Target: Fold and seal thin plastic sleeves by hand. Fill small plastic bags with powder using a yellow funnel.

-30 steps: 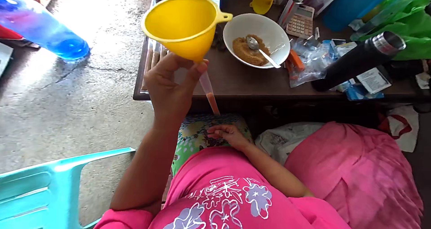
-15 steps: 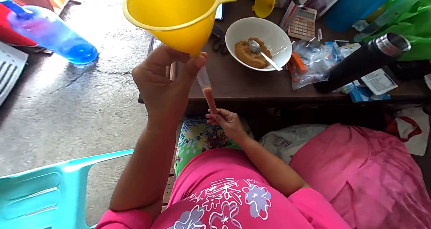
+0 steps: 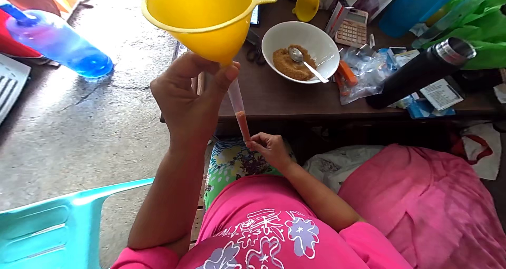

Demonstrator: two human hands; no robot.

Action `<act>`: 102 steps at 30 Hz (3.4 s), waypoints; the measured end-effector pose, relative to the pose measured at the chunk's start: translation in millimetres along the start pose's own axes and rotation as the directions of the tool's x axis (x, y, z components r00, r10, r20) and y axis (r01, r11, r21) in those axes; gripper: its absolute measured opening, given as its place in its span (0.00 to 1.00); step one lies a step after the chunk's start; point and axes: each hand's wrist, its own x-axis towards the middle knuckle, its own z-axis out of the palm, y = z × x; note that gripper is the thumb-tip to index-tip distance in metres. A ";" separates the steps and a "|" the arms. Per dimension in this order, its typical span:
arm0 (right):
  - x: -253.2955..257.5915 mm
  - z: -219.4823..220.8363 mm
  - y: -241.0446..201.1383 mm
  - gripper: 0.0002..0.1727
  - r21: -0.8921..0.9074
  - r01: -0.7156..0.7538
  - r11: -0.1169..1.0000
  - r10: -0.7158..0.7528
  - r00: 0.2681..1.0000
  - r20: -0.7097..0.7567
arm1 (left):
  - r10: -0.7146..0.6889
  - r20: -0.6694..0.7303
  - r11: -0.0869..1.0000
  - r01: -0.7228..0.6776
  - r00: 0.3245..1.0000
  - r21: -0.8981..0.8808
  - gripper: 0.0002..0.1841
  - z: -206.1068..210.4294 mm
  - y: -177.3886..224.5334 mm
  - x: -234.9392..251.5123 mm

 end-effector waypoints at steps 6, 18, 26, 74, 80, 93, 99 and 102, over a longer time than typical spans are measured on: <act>-1.4 -0.1 2.1 0.11 -0.071 0.066 0.995 -0.066 0.998 0.010 | -0.014 -0.020 1.000 0.014 1.000 -0.010 0.08 -2.6 3.6 3.6; 5.2 -6.0 -0.9 0.11 -0.183 0.029 0.983 -0.024 0.999 0.028 | 0.050 0.008 0.997 -0.050 0.999 -0.060 0.09 -3.9 8.9 -1.1; 20.3 -5.1 -13.5 0.24 -0.077 0.208 0.975 -0.194 0.969 0.152 | 0.046 0.029 0.995 -0.043 0.999 -0.088 0.09 0.4 10.4 1.1; 122.6 -197.8 -121.0 0.16 -0.875 -0.333 0.352 0.264 0.932 -0.249 | -0.314 0.203 0.928 0.254 0.928 0.274 0.12 48.1 -82.1 -41.0; 106.9 -209.6 -140.2 0.16 -0.876 -0.305 0.374 0.141 0.952 -0.272 | -0.338 0.201 0.914 0.270 0.920 0.303 0.12 63.7 -95.5 -30.7; 90.9 -192.8 -144.3 0.16 -0.922 -0.177 0.344 -0.030 0.980 -0.199 | -0.272 0.174 0.946 0.230 0.946 0.228 0.12 69.3 -94.4 -29.9; 102.1 -191.4 -108.5 0.16 -0.892 -0.228 0.391 0.164 0.971 -0.176 | 0.002 0.143 0.999 -0.009 0.990 0.048 0.08 42.4 -60.4 -53.4; 101.2 -190.3 -105.2 0.15 -0.892 -0.235 0.387 0.173 0.968 -0.181 | -0.014 0.129 1.000 0.016 0.992 -0.015 0.04 33.8 -37.5 -59.5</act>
